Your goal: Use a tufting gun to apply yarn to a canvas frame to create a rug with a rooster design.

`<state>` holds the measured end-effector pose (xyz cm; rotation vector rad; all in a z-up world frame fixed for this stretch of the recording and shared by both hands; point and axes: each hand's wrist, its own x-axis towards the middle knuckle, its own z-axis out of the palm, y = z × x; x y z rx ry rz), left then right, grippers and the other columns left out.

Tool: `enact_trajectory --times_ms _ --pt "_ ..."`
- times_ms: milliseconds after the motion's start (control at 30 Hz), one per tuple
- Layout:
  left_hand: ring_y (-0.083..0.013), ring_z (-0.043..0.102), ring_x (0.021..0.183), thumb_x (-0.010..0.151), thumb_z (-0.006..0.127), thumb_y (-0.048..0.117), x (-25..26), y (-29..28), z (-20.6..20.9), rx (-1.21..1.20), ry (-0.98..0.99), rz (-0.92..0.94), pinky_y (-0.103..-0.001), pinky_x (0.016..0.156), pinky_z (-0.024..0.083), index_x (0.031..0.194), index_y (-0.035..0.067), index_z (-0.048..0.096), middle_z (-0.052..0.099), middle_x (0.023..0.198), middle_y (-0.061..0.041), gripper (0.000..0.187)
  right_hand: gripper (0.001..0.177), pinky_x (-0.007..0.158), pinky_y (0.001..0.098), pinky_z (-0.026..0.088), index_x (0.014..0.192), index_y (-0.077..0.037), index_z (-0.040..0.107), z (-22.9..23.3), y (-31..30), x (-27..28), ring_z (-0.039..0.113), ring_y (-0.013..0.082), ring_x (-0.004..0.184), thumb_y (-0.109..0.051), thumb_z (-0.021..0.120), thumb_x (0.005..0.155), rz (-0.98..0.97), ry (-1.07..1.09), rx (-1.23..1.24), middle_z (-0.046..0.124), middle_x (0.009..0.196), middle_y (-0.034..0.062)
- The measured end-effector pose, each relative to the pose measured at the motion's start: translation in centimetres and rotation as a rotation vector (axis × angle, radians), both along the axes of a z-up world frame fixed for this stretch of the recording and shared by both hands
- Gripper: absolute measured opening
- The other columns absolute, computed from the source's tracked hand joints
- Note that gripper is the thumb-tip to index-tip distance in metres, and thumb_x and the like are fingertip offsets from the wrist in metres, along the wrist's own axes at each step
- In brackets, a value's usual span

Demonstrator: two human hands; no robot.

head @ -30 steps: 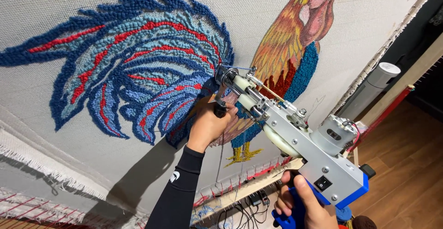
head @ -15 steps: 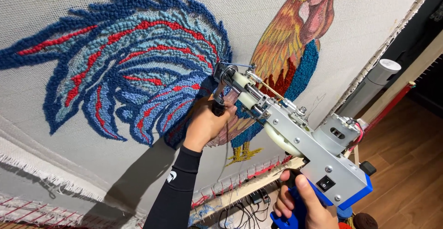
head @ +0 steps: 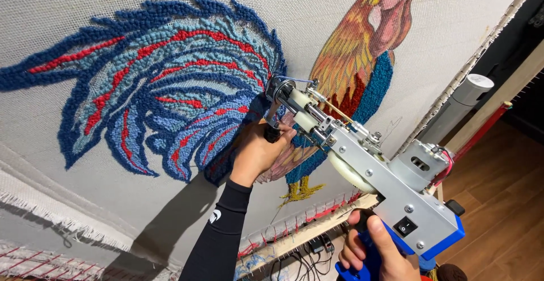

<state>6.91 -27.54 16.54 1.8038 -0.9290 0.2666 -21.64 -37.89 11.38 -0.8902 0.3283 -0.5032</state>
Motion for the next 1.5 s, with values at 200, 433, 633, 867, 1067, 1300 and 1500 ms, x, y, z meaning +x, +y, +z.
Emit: enact_trajectory --times_ms 200,433,633,867,1067,1300,1500 --pt "-0.0222 0.074 0.063 0.083 0.081 0.035 -0.1 -0.5 0.8 0.039 0.199 0.008 -0.034 0.062 0.056 0.086 0.006 0.079 0.076 0.071 -0.011 0.029 0.045 0.051 0.043 0.044 0.112 0.002 0.057 -0.6 -1.1 -0.3 0.046 0.022 0.048 -0.038 0.063 0.091 0.053 0.061 0.058 0.044 0.058 0.0092" --pt "-0.0186 0.075 0.066 0.085 0.079 0.033 0.7 -1.9 -0.9 -0.078 0.111 -0.085 -0.032 0.063 0.056 0.094 0.009 0.081 0.077 0.076 -0.009 0.025 0.049 0.05 0.0434 0.043 0.115 0.002 0.061 -0.5 -1.3 0.1 0.043 0.0218 0.045 -0.038 0.064 0.087 -0.049 0.126 -0.072 0.046 0.057 0.0108" --pt "-0.0211 0.076 0.066 0.088 0.074 0.031 0.4 -2.5 -0.4 -0.068 0.176 -0.088 -0.035 0.06 0.053 0.095 0.008 0.08 0.077 0.077 -0.013 0.024 0.04 0.051 0.0363 0.037 0.108 0.001 0.06 -0.8 -1.1 0.1 0.044 0.0203 0.053 -0.03 0.071 0.085 -0.108 0.175 0.003 0.05 0.066 0.0096" --pt "-0.0201 0.074 0.063 0.091 0.067 0.032 0.7 -2.7 -0.1 -0.017 0.216 -0.098 -0.035 0.058 0.052 0.092 0.006 0.077 0.073 0.068 -0.014 0.028 0.04 0.05 0.0361 0.037 0.107 0.001 0.061 -1.0 -1.7 0.4 0.043 0.0199 0.052 -0.03 0.072 0.084 -0.116 0.098 -0.046 0.05 0.066 0.0099" --pt "-0.0182 0.072 0.06 0.09 0.07 0.032 0.5 -2.9 0.5 -0.002 0.282 -0.117 -0.033 0.057 0.051 0.094 0.006 0.078 0.074 0.066 -0.011 0.027 0.042 0.048 0.0407 0.039 0.107 0.001 0.062 -1.1 -2.2 0.4 0.042 0.0234 0.047 -0.033 0.068 0.083 -0.143 0.182 -0.053 0.048 0.063 0.0112" --pt "-0.0127 0.068 0.053 0.089 0.073 0.029 0.4 -3.4 -0.4 -0.068 0.255 -0.124 -0.029 0.054 0.051 0.095 0.009 0.079 0.071 0.062 -0.006 0.022 0.041 0.049 0.0405 0.041 0.107 0.0 0.059 -0.5 -2.5 -0.1 0.044 0.0212 0.048 -0.032 0.067 0.084 -0.047 0.148 -0.054 0.048 0.062 0.0088" --pt "-0.01 0.059 0.044 0.089 0.073 0.029 0.2 -3.6 0.2 -0.015 0.35 -0.111 -0.028 0.045 0.043 0.1 0.011 0.08 0.065 0.055 -0.005 0.022 0.046 0.049 0.0409 0.041 0.112 0.003 0.059 0.6 -1.9 0.0 0.042 0.0213 0.046 -0.033 0.066 0.085 -0.096 0.186 -0.06 0.046 0.06 0.009"
